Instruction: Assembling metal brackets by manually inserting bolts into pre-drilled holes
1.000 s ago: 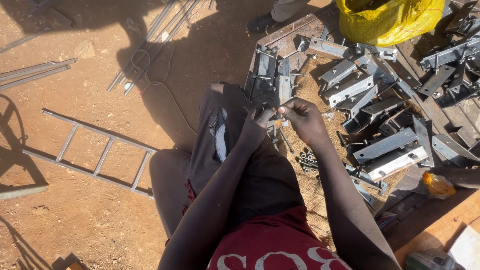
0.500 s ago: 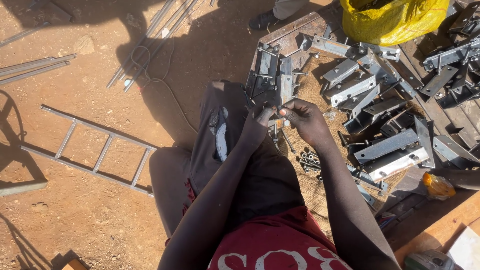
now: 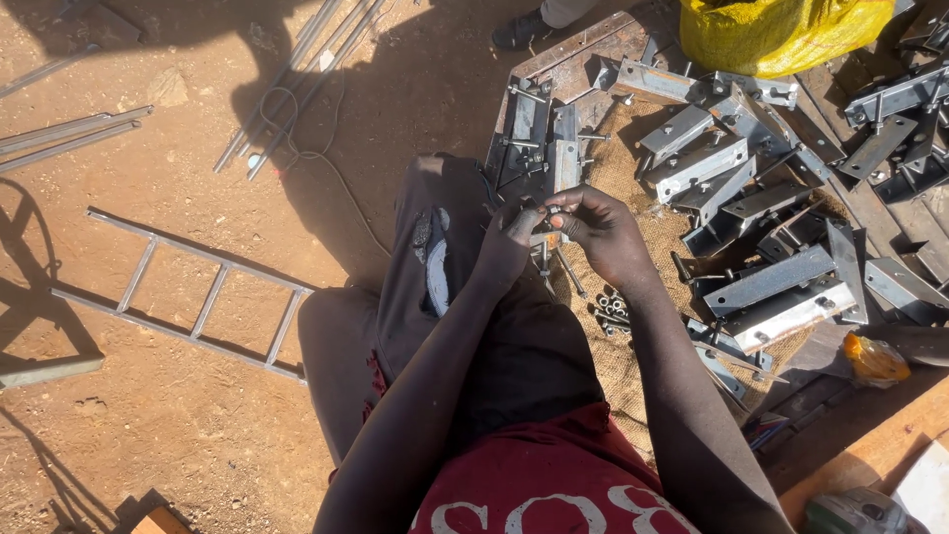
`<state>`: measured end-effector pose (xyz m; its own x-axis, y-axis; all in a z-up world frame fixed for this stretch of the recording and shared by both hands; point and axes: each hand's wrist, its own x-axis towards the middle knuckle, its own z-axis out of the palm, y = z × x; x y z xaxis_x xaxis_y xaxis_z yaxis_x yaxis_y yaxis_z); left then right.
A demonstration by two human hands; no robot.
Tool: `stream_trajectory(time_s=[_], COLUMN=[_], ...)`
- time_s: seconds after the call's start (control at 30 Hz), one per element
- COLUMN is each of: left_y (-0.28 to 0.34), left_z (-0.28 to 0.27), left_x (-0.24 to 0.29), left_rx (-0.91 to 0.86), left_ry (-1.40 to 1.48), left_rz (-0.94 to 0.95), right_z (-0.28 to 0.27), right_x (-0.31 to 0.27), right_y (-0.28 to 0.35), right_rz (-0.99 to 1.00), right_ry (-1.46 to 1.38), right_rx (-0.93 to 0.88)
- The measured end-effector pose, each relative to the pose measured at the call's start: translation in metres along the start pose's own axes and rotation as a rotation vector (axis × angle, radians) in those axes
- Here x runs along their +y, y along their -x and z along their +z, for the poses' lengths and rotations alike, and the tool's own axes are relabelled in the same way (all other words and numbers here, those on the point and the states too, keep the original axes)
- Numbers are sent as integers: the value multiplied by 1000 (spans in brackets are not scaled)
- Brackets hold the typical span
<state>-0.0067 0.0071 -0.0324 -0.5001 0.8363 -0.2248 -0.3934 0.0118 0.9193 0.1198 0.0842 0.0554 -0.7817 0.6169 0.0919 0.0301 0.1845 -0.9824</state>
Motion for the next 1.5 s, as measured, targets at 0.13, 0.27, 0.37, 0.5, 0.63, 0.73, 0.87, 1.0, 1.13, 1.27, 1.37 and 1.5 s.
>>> stream_trajectory(time_s=[0.13,0.27,0.37,0.5,0.63,0.73,0.87,1.0,1.13,1.27,1.37,1.5], left_y=[17,2,9,23,24,-4,-19,0,-1,0,-1,-3], left_z=[22,6,15,20,17,-11,-18,-20,-23,-13,-12,-10], left_x=[18,-9,14,37,37,1,-16,1,16,21,21,18], left_rx=[46,24,25,29,42,40,179,200,107,-37,-17,33], left_ry=[56,70,52,72,41,114,531,685,618,521,507,527], left_rz=[18,34,11,-8,-33,34,-124,-270,-160,-38,-32,-46], right_z=[-13,-9,-13,-5,-6,-3,1,4,-1,-32,-48,-81], right_x=[24,18,25,0,33,27,31,67,56,87,99,131], right_y=[6,4,4,1,9,16,23,19,4,-44,-85,-126], right_rz=[66,48,36,-52,135,82,101,86,206,254,226,332], right_ry=[40,-24,-28,33,-62,-84,34,87,21,215,273,256], right_rx=[129,15,31,20,143,57,-41,36,132,317,396,401])
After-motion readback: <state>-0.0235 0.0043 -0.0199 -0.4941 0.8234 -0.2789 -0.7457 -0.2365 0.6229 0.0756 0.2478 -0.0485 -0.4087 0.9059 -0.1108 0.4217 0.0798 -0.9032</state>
